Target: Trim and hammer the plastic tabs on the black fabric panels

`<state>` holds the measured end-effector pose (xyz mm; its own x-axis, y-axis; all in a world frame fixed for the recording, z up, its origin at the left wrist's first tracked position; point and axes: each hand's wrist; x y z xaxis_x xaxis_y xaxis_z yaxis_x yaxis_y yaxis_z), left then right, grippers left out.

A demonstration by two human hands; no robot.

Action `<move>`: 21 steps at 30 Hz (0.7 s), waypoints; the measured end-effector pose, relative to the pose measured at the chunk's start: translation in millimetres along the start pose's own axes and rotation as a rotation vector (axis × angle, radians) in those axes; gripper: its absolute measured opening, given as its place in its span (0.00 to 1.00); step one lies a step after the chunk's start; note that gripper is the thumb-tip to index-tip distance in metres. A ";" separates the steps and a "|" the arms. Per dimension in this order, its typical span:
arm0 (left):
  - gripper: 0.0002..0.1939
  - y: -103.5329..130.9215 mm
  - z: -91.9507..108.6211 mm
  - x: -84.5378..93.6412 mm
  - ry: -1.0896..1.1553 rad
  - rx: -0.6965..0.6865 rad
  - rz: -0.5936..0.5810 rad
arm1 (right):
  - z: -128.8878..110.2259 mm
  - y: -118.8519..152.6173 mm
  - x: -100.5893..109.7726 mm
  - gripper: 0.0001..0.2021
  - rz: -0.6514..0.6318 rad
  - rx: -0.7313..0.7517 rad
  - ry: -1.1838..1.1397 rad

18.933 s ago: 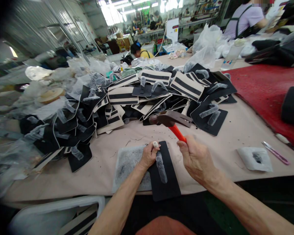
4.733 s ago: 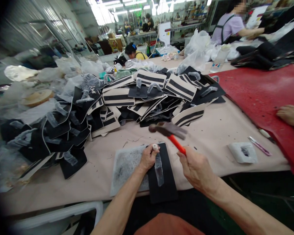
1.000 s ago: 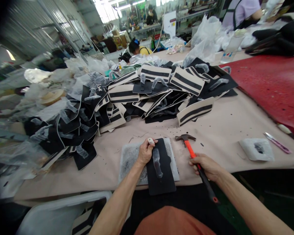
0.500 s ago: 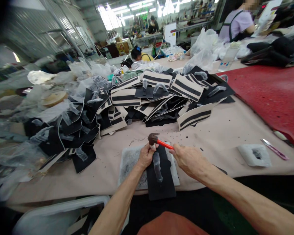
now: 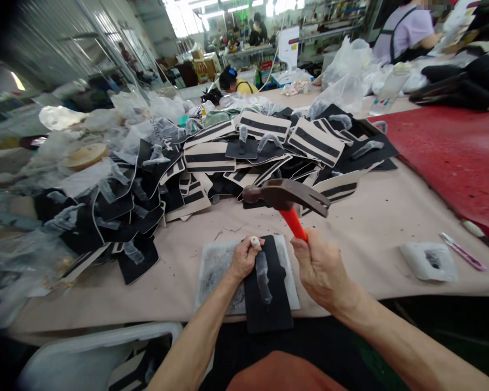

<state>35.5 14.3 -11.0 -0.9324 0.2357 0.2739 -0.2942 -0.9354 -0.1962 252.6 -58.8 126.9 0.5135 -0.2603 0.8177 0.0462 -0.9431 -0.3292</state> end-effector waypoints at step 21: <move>0.19 -0.6 11.7 9.3 -0.063 0.064 -0.028 | 45.4 45.3 -85.9 0.19 -0.150 -0.066 -0.109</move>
<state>29.5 14.0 2.7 -0.9084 0.2472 0.3372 -0.3042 -0.9440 -0.1275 249.5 -69.7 20.3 0.5949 -0.0948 0.7982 0.0754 -0.9821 -0.1729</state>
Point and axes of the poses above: each hand's wrist, its own y-axis away from the middle knuckle, its own x-axis out of the back of the hand, z = x × y, and after that the axes turned 1 degree about -y, right-handed
